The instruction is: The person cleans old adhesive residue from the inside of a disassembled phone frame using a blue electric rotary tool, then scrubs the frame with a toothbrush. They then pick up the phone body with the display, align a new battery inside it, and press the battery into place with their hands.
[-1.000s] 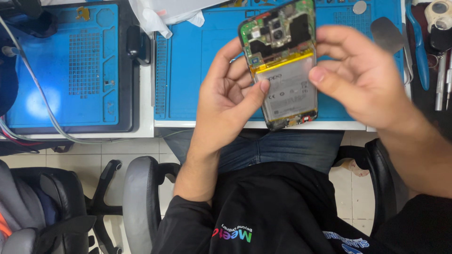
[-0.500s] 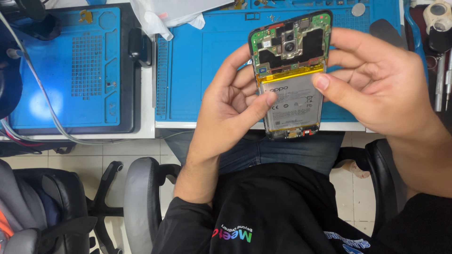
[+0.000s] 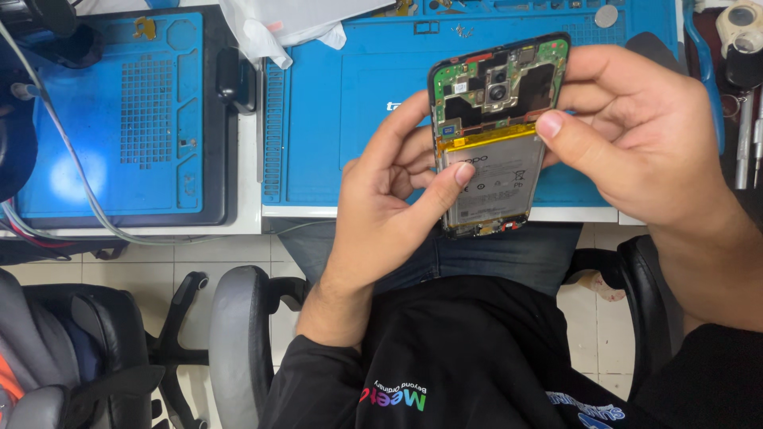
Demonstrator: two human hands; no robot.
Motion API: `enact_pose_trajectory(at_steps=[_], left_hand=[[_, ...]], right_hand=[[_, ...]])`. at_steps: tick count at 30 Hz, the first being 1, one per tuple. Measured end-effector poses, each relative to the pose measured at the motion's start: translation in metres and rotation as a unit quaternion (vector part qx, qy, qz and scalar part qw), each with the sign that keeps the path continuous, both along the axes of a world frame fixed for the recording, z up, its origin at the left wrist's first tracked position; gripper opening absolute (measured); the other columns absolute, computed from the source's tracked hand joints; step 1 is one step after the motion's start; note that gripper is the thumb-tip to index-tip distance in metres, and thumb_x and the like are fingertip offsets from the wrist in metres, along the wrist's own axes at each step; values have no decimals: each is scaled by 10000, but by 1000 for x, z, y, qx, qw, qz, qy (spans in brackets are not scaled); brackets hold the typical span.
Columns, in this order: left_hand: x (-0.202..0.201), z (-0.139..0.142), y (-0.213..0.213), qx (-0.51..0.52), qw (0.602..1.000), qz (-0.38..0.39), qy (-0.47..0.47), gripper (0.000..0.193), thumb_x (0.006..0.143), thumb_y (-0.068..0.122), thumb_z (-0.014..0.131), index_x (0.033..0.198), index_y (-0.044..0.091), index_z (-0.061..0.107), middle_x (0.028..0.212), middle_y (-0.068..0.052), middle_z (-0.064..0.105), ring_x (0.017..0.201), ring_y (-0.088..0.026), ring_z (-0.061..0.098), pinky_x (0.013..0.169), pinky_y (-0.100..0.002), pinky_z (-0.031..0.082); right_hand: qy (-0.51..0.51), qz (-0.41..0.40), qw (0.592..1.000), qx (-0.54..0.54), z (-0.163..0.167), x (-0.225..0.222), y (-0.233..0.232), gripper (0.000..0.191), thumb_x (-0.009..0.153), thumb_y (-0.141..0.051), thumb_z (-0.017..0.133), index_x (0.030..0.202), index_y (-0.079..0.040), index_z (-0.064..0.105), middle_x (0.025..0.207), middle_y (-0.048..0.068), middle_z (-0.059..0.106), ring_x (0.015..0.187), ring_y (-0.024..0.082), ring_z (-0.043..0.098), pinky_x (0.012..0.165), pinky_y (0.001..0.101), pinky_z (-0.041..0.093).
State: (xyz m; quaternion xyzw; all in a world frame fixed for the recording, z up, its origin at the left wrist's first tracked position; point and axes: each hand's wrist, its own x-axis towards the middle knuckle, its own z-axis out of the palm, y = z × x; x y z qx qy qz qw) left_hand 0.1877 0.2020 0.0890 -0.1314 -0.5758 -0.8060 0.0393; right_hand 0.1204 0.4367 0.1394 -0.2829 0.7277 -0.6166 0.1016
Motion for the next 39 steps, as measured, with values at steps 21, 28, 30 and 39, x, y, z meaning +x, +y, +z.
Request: enact_pose_trajectory(at_steps=[21,28,30,39], left_hand=[[-19,-17,16,76,996,42,32,344,1142,-23,629,1453,-54,487,1254,-86,690,1141,-88,661,991,-217,554],[-18,-20,18,88,995,43,38,352,1150,-20,622,1468,-51,474,1278,-91,679,1145,-86,643,1018,-217,546],[-18,-20,21,119,991,46,32,340,1170,-3,606,1476,-48,465,1291,-96,665,1147,-86,616,1039,-220,535],[-18,-11,15,166,985,25,-38,498,1050,169,599,1474,30,379,1411,-146,566,1246,-183,611,930,-324,590]], right_hand=[[81,-11,996,42,12,16,-23,572,987,130,589,1518,142,377,1430,271,604,1159,229,698,907,254,606],[21,-32,999,35,17,18,-28,601,958,115,587,1517,112,367,1401,255,615,1096,218,700,849,253,589],[17,-56,998,7,15,21,-32,631,969,44,618,1525,58,320,1429,229,549,1151,217,687,915,264,590],[380,-52,900,209,-11,15,-43,918,779,-189,988,1486,-77,414,1551,244,264,1311,438,585,1048,456,575]])
